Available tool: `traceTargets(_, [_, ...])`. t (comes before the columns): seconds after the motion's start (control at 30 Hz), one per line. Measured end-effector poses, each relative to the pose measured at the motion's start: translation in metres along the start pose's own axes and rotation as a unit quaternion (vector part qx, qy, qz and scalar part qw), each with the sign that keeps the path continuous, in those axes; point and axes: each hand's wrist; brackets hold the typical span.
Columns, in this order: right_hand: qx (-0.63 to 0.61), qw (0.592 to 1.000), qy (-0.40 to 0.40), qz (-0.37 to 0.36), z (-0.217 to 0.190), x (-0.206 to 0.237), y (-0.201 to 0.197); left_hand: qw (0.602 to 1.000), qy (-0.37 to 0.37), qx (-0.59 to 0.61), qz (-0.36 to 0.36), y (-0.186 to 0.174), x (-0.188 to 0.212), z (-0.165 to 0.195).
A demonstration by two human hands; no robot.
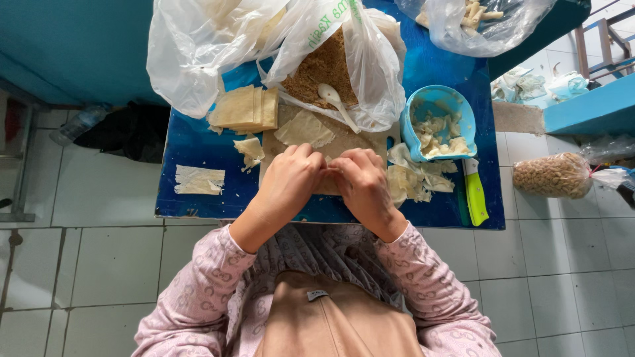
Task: The person sits at a blue table folding thin square pastry wrappers. They spoon brown filling from a plastic bag onto a wrapper, fold the wrapper over the filling into a small parcel, and set the finished parcel on the table, repeating the cycle and placing scraps in a blue bowl.
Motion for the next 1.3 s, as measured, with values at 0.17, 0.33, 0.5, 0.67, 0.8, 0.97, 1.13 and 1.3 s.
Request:
traceTargets(0.17, [0.010, 0.999, -0.043, -0.022, -0.001, 0.000, -0.006, 0.997, -0.066, -0.007, -0.032, -0.007, -0.007, 0.003])
traceTargets(0.33, [0.017, 0.999, -0.032, -0.032, 0.000, -0.002, -0.009, 0.990, -0.023, 0.110, 0.085, -0.015, 0.004, 0.009])
traceTargets(0.5, [0.037, 0.998, -0.047, -0.014, 0.002, 0.002, -0.004, 0.993, -0.033, 0.060, 0.098, 0.000, 0.012, 0.019])
traceTargets(0.67, [0.058, 0.998, -0.030, 0.025, 0.001, 0.009, 0.001, 0.997, -0.008, -0.035, 0.073, 0.005, 0.018, 0.015])
traceTargets(0.8, [0.121, 0.992, -0.044, 0.011, 0.000, 0.009, 0.001, 0.991, -0.009, -0.126, 0.049, 0.010, 0.021, 0.017])
traceTargets(0.97, [0.179, 0.982, -0.061, 0.007, -0.003, 0.007, 0.001, 0.977, 0.007, -0.199, 0.070, 0.014, 0.026, 0.018])
traceTargets(1.13, [0.130, 0.991, -0.030, -0.005, -0.002, -0.003, 0.005, 0.989, -0.014, -0.139, 0.048, 0.013, 0.023, 0.014])
traceTargets(1.3, [0.176, 0.982, -0.066, -0.020, 0.002, -0.012, 0.004, 0.975, -0.065, -0.190, 0.097, 0.002, 0.014, -0.009])
Point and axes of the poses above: each hand's wrist, its own x-axis away from the middle knuckle, its own y-axis out of the palm, z = x × y, and after that the axes turned 5 degrees about -x, right-handed
